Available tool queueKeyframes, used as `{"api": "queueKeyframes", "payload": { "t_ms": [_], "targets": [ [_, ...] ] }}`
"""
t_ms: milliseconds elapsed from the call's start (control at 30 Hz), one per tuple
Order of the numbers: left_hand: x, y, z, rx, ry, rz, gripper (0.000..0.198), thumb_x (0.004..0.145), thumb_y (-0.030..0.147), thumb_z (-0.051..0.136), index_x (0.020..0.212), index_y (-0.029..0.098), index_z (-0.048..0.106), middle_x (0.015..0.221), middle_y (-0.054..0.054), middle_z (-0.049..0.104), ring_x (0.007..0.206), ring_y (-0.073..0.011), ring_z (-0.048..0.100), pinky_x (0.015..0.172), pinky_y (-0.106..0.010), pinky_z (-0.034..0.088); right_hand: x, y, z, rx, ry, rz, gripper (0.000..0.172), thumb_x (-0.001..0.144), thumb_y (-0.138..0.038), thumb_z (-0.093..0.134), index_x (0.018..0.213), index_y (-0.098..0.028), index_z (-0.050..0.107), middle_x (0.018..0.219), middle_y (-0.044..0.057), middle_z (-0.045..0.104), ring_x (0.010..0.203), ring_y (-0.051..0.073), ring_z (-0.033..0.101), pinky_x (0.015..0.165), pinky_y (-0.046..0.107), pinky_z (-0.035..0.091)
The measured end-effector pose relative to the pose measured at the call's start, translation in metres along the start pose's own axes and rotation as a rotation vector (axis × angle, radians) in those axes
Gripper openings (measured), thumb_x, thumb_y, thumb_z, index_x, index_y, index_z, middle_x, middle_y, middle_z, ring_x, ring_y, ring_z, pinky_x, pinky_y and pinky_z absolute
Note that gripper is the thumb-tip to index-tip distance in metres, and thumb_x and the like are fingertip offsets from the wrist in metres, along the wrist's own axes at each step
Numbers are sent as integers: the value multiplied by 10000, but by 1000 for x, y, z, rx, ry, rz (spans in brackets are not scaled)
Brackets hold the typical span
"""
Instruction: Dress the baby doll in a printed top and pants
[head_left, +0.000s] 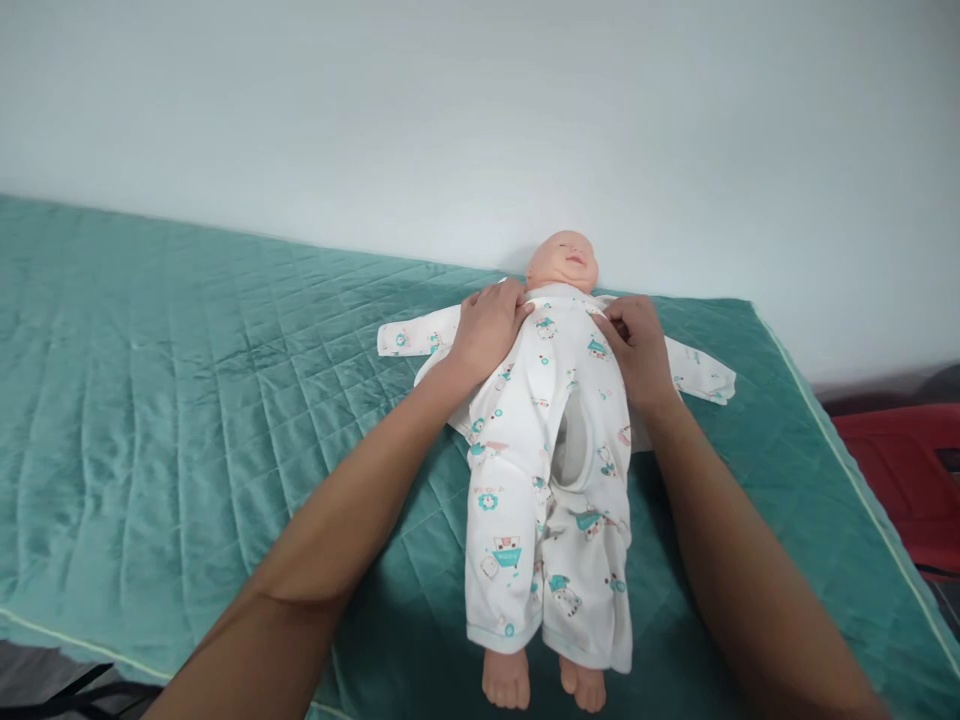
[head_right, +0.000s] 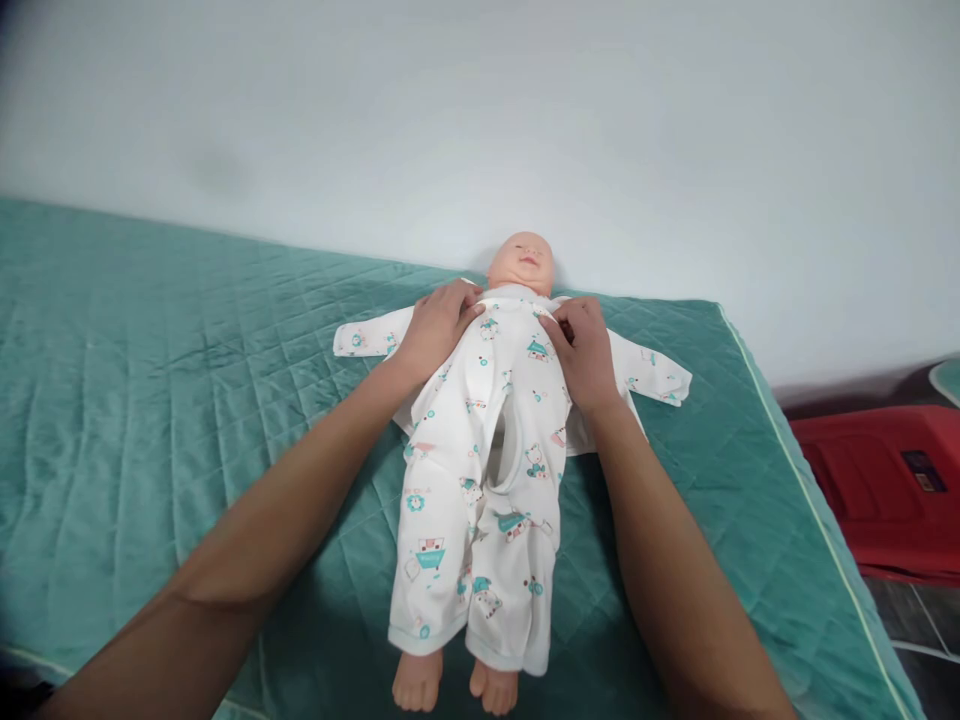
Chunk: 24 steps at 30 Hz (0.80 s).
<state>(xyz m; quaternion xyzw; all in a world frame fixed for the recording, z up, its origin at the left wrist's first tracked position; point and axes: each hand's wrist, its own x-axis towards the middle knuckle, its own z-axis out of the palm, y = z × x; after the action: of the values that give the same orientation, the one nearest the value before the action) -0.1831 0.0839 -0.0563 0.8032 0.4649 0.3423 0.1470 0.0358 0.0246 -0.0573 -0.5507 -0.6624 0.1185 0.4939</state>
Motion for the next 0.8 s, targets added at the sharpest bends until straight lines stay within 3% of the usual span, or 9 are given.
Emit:
{"api": "queueKeyframes", "payload": {
  "t_ms": [100,167,300,400,567,633,700,800],
  "targets": [
    [2,-4,-6,-43,-62,19,126,990,324,468,914,226,491,1025,-80,696,981,-282,622,899,-450,452,3,2,-2,31,-85,-57,367,937,-519,579,705,-242,517,1196,82,633,1187,280,545,1024,459,409],
    [5,-7,-7,-72,-65,20,145,986,347,471,906,227,484,955,-73,686,895,-265,621,844,-421,461,6,3,-3,51,-151,-30,372,946,-495,565,685,-239,497,1218,71,668,1173,280,580,1004,451,416],
    [18,-19,2,-80,0,-5,128,965,342,503,898,235,482,753,-37,611,756,-247,592,785,-401,442,15,6,-2,-96,-126,57,297,937,-477,562,756,-243,588,959,55,728,932,258,635,836,401,444],
    [32,-34,16,-117,58,18,147,951,369,535,886,245,491,666,-22,554,749,-261,594,791,-416,434,27,11,3,-237,-53,99,329,912,-508,582,725,-237,581,712,24,648,716,214,560,735,367,418],
    [42,-44,25,-134,65,-5,149,938,398,568,924,252,539,675,-32,583,769,-268,609,788,-408,444,42,20,11,-268,14,156,331,875,-458,631,653,-241,515,592,-7,536,618,183,483,699,360,411],
    [39,-40,21,-114,31,-17,127,939,364,559,976,245,581,777,-52,651,798,-265,623,796,-402,452,41,21,12,-200,35,158,243,852,-417,657,706,-248,562,647,0,597,648,192,538,717,366,440],
    [33,-35,15,-130,9,55,173,959,331,513,1046,239,631,946,-69,704,896,-260,641,839,-393,461,36,20,11,-92,27,105,139,856,-395,650,825,-259,643,808,22,702,762,212,626,776,377,483],
    [22,-32,7,-140,-22,194,310,994,315,428,1139,262,696,1120,-65,712,1057,-247,630,937,-385,454,25,17,7,18,-69,-5,223,924,-400,562,1018,-277,723,1107,37,754,1045,242,671,960,422,496]
  ]
}}
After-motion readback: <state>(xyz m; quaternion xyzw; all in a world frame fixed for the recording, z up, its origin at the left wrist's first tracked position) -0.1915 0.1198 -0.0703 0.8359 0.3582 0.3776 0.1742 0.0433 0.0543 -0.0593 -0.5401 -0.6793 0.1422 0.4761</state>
